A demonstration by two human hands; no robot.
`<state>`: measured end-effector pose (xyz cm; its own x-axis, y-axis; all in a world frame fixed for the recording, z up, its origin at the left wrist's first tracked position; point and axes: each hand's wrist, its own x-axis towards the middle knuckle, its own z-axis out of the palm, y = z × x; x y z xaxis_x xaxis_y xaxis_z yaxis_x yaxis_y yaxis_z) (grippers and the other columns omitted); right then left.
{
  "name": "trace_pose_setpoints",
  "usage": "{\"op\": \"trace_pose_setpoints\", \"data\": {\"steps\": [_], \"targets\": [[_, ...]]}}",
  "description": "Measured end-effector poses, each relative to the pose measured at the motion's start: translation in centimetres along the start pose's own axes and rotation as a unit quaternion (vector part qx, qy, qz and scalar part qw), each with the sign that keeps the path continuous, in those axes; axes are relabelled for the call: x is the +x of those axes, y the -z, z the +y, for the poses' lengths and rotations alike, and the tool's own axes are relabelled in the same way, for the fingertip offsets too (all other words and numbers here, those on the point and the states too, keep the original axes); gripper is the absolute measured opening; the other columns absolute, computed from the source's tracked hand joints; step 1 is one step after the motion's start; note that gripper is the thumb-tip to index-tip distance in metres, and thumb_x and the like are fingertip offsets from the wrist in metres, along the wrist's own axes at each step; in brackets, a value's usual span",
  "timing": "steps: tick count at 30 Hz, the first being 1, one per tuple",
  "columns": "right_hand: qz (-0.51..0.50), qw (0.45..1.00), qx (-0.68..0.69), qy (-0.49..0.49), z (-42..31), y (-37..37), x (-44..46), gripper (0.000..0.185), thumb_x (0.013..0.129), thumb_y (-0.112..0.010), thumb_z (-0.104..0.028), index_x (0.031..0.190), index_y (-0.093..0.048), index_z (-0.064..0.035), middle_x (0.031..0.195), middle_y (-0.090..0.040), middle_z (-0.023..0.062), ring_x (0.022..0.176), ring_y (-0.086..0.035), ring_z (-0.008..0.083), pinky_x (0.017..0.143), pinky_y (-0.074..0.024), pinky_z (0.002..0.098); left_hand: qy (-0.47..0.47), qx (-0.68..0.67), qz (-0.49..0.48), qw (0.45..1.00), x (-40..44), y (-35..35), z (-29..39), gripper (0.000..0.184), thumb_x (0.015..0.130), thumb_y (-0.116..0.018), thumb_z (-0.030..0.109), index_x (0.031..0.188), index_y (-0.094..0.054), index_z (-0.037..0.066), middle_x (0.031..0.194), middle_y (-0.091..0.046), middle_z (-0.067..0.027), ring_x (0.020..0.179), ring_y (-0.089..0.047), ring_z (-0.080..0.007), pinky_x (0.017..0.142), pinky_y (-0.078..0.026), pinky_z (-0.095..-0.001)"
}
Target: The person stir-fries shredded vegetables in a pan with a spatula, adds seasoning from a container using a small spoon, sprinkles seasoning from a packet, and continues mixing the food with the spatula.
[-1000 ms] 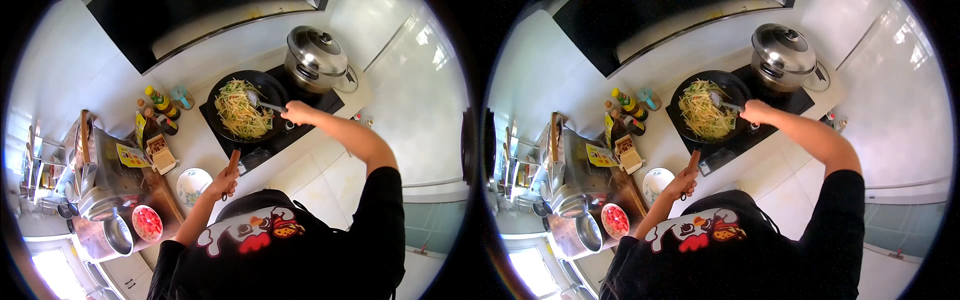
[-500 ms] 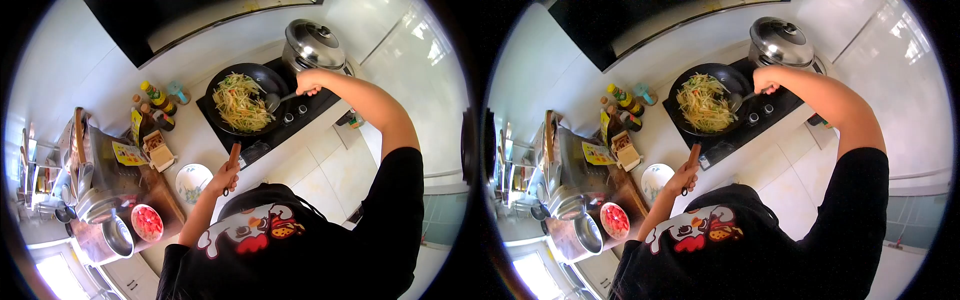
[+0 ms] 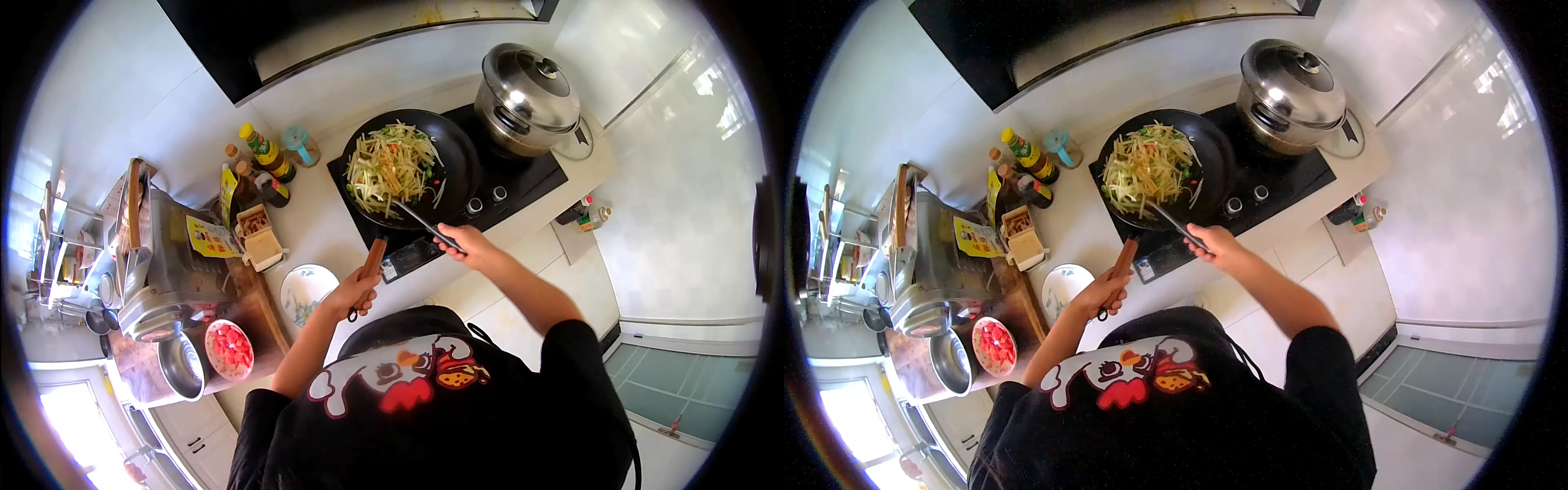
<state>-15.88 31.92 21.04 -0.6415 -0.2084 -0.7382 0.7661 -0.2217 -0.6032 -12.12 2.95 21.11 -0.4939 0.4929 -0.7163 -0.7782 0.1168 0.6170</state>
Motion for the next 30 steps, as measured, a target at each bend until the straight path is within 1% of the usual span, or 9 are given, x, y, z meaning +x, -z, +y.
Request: {"op": "trace_pose_setpoints", "data": {"steps": [6,8,12,14,18,20,24,26,30], "targets": [[-0.099,0.950,0.296,-0.008,3.6,-0.3,0.1,0.033,0.090,-0.052,-0.031,0.094,-0.052,0.0015,0.063,-0.049,0.0018,0.043,-0.039,0.0052,0.035,-0.0289,0.0165,-0.004,0.010,0.006,1.000,0.2,0.8,-0.2,0.040,0.087,-0.056,0.030,0.119,-0.039,0.013,0.064,-0.044,-0.0008,0.045,-0.043,-0.0091,0.037,-0.035,-0.0235],[-0.174,0.882,0.437,-0.021,3.8,-0.6,-0.9,0.031,0.091,-0.049,-0.031,0.095,-0.051,0.0005,0.061,-0.047,-0.0003,0.041,-0.038,0.0055,0.034,-0.0278,0.0166,-0.008,0.009,0.004,1.000,0.3,0.9,-0.3,0.040,0.087,-0.057,0.030,0.119,-0.039,0.013,0.064,-0.044,-0.0007,0.045,-0.043,-0.0092,0.037,-0.035,-0.0236],[-0.258,0.854,0.451,-0.017,2.4,1.5,-3.1,0.034,0.092,-0.047,-0.031,0.097,-0.052,0.0015,0.061,-0.046,0.0000,0.041,-0.039,0.0061,0.034,-0.0286,0.0182,-0.014,0.000,-0.005,1.000,0.3,1.0,-0.6,0.041,0.087,-0.057,0.030,0.119,-0.039,0.013,0.065,-0.044,-0.0007,0.046,-0.043,-0.0093,0.037,-0.035,-0.0238],[-0.199,0.909,0.365,-0.024,0.4,2.6,-5.0,0.035,0.092,-0.045,-0.032,0.097,-0.052,0.0015,0.062,-0.046,-0.0003,0.042,-0.039,0.0058,0.034,-0.0280,0.0186,-0.016,0.001,-0.011,1.000,0.2,1.0,-0.5,0.040,0.087,-0.057,0.031,0.118,-0.039,0.013,0.065,-0.044,-0.0006,0.046,-0.043,-0.0093,0.037,-0.035,-0.0237],[-0.029,0.999,-0.025,-0.015,-6.0,4.6,-9.3,0.036,0.090,-0.045,-0.032,0.093,-0.057,0.0016,0.058,-0.049,0.0012,0.040,-0.038,0.0078,0.034,-0.0276,0.0206,-0.018,-0.006,-0.024,1.000,0.3,1.2,-0.7,0.039,0.086,-0.058,0.032,0.116,-0.039,0.015,0.066,-0.045,-0.0005,0.047,-0.044,-0.0093,0.038,-0.036,-0.0234],[0.067,0.942,-0.328,-0.011,-9.8,3.7,-11.3,0.031,0.083,-0.050,-0.029,0.084,-0.061,0.0002,0.056,-0.051,0.0026,0.040,-0.042,0.0099,0.035,-0.0295,0.0229,-0.017,0.001,-0.023,1.000,0.3,1.4,-0.7,0.039,0.086,-0.058,0.033,0.115,-0.039,0.015,0.066,-0.045,-0.0004,0.048,-0.044,-0.0092,0.039,-0.036,-0.0233],[0.125,0.759,-0.632,-0.093,-15.5,0.3,-11.6,0.021,0.073,-0.055,-0.021,0.073,-0.060,-0.0006,0.058,-0.054,0.0043,0.042,-0.044,0.0105,0.036,-0.0326,0.0236,-0.013,-0.002,-0.010,1.000,0.1,0.9,-0.6,0.039,0.085,-0.059,0.033,0.114,-0.039,0.016,0.066,-0.045,-0.0003,0.048,-0.044,-0.0089,0.039,-0.036,-0.0232],[0.120,0.778,-0.599,-0.143,-16.3,-0.3,-8.7,0.015,0.072,-0.056,-0.014,0.067,-0.056,-0.0007,0.061,-0.056,0.0055,0.043,-0.048,0.0122,0.036,-0.0343,0.0242,-0.010,0.005,-0.013,1.000,0.4,0.8,-0.7,0.039,0.085,-0.059,0.033,0.114,-0.039,0.016,0.066,-0.045,-0.0005,0.048,-0.044,-0.0090,0.039,-0.036,-0.0233],[0.195,0.906,-0.374,0.042,-12.5,2.2,-0.9,0.014,0.072,-0.061,-0.008,0.072,-0.058,0.0055,0.063,-0.056,0.0125,0.048,-0.057,0.0189,0.039,-0.0485,0.0300,-0.017,0.011,-0.009,1.000,0.2,0.5,-0.7,0.039,0.085,-0.058,0.032,0.114,-0.039,0.015,0.065,-0.045,-0.0007,0.047,-0.043,-0.0092,0.039,-0.036,-0.0231]]}}
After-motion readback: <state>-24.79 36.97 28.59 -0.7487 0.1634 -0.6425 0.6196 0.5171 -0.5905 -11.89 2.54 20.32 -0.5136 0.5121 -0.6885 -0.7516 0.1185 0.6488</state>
